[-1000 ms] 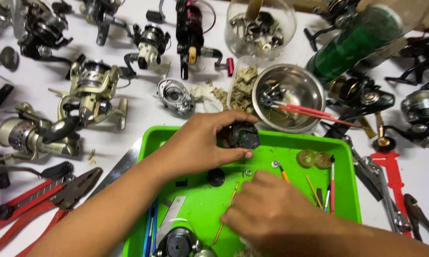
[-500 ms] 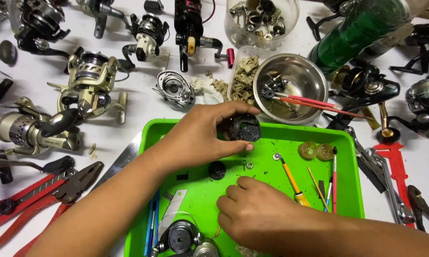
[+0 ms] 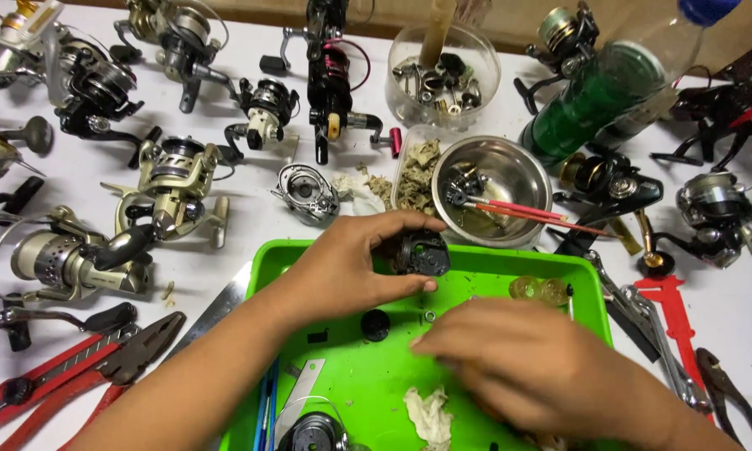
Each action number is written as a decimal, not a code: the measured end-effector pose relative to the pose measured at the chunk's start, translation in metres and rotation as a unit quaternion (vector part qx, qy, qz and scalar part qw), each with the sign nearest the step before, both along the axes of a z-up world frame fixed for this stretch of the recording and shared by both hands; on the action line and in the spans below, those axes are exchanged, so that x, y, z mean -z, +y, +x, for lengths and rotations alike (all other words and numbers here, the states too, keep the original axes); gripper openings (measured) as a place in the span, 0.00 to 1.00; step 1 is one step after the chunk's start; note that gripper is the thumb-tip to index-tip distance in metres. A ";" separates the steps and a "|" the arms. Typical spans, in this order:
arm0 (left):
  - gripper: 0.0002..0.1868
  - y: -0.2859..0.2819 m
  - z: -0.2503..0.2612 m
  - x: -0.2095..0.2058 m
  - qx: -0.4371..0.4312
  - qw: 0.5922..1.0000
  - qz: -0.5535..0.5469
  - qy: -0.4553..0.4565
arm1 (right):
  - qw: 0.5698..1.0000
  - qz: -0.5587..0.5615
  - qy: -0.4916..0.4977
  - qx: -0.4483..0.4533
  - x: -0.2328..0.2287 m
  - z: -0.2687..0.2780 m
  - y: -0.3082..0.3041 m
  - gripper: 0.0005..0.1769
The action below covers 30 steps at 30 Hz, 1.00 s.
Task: Disassembling and inspecting the internal components of a fishing reel for maintenance or repair on a workbench.
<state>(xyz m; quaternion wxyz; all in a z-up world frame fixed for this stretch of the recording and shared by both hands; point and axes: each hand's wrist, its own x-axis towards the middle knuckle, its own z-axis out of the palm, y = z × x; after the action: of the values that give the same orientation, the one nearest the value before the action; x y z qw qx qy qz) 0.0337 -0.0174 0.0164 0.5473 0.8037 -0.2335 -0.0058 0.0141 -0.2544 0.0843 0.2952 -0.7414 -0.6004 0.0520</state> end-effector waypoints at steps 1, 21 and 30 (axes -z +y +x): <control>0.28 0.000 -0.001 -0.003 0.004 1.000 -0.014 0.021 | 0.997 0.031 0.031 0.067 -0.005 0.004 -0.004 0.13; 0.28 -0.002 -0.005 -0.013 -0.005 0.999 -0.030 0.010 | 0.880 0.236 0.218 0.351 0.020 0.021 -0.006 0.16; 0.29 -0.002 -0.007 -0.013 -0.001 1.000 -0.021 0.002 | 0.916 0.161 0.173 0.326 0.022 0.022 -0.002 0.23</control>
<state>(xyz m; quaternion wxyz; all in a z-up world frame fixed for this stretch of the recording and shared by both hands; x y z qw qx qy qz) 0.0269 -0.0196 0.0290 0.5643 0.7924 -0.2318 -0.0026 0.0364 -0.2563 0.0620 0.5100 -0.8180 -0.2655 -0.0167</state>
